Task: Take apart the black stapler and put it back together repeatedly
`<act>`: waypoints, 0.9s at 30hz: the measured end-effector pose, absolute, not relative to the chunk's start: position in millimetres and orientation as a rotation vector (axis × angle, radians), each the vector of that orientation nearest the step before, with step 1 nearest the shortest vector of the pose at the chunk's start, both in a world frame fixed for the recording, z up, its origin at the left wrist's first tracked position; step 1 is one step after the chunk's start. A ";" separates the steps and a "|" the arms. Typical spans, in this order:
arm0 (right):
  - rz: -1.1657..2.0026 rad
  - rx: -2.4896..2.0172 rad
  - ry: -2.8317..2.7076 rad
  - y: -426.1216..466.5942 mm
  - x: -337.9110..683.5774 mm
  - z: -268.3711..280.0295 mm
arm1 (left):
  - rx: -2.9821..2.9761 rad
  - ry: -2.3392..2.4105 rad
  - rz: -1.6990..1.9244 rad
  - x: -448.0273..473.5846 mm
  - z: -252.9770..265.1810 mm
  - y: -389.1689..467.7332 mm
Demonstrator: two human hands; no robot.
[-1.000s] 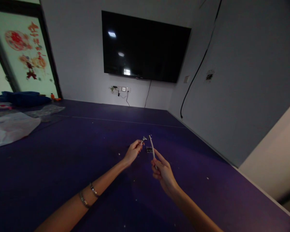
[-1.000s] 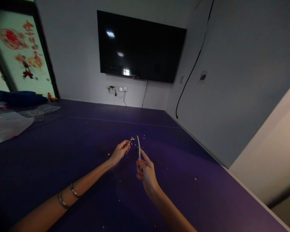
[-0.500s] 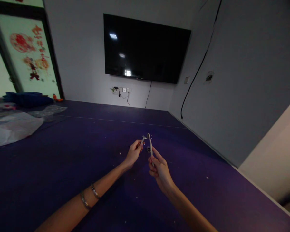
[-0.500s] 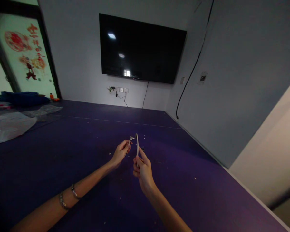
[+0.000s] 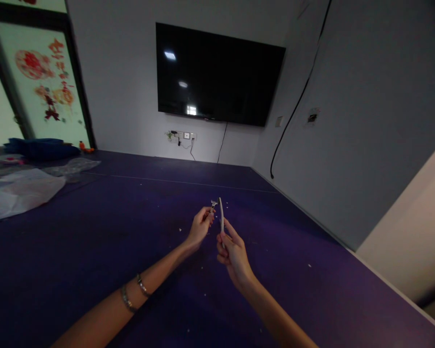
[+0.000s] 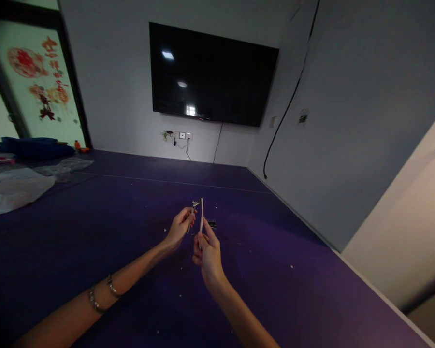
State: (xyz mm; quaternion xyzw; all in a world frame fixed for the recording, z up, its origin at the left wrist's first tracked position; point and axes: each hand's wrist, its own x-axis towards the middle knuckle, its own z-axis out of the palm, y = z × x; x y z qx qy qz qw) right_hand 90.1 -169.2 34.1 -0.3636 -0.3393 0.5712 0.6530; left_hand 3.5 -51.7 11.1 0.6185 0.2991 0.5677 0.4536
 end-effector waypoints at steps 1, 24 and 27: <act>1.306 -0.827 -0.772 -170.8 88.3 32.4 | 1.516 0.746 1.411 3.0 11.5 -51.1; 1.279 -0.804 -0.726 -173.4 79.5 41.7 | 1.479 0.734 1.439 4.0 15.8 -59.0; 1.302 -0.814 -0.730 -175.9 75.5 38.8 | 1.468 0.730 1.438 4.2 14.3 -59.9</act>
